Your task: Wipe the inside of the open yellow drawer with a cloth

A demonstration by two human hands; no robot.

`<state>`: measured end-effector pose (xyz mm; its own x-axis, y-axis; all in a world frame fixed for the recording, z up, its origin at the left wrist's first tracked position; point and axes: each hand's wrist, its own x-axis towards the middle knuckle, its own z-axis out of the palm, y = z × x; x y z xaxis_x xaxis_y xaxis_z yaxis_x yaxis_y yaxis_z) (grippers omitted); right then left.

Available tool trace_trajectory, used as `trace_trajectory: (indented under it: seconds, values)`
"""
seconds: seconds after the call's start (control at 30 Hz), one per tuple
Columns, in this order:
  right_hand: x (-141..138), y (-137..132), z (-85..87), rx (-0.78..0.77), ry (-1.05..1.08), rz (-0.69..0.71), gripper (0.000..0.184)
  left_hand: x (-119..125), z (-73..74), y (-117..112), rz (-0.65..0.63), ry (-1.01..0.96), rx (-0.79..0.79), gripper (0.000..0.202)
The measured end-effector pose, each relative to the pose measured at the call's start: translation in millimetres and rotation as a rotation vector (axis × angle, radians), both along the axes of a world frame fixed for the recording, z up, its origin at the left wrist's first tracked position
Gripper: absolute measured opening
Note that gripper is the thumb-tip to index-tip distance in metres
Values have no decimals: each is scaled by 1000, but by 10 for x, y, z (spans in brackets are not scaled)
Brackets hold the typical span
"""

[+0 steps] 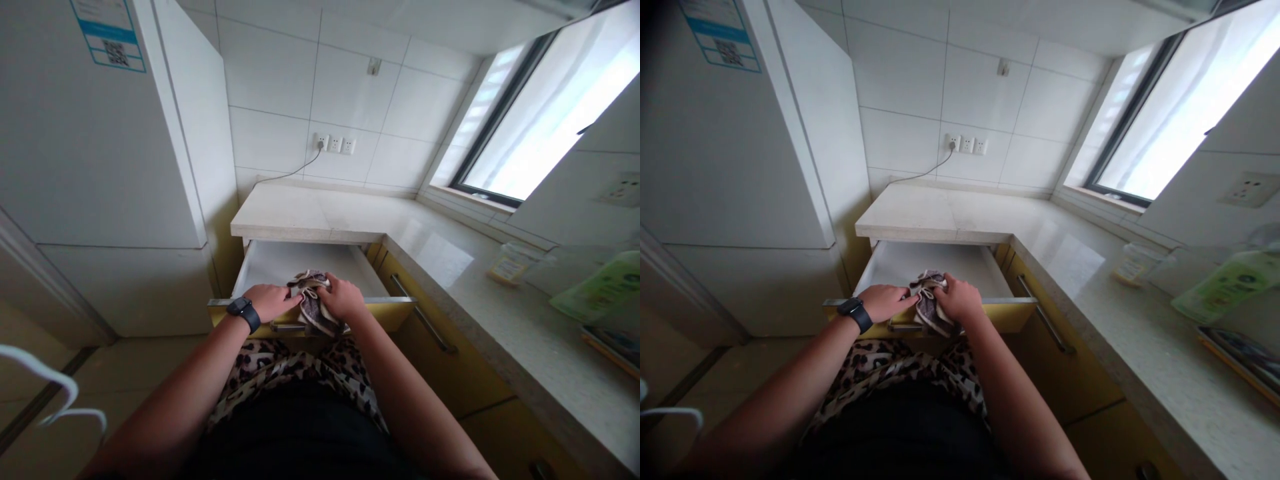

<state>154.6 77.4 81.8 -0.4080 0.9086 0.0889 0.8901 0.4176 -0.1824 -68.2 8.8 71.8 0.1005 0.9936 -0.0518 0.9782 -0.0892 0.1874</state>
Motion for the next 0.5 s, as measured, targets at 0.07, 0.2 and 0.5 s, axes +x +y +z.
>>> trace_trajectory:
  seconds: [0.07, 0.2, 0.5]
  values:
    - [155, 52, 1, -3, -5, -39, 50, 16, 3, -7, -1, -7, 3, 81]
    - [615, 242, 11, -16, -13, -125, 51, 36, 4, -19, 12, -48, -2, 83]
    - [1531, 544, 30, -18, -19, -340, 59, 10, -21, -7, 14, -65, 0, 89]
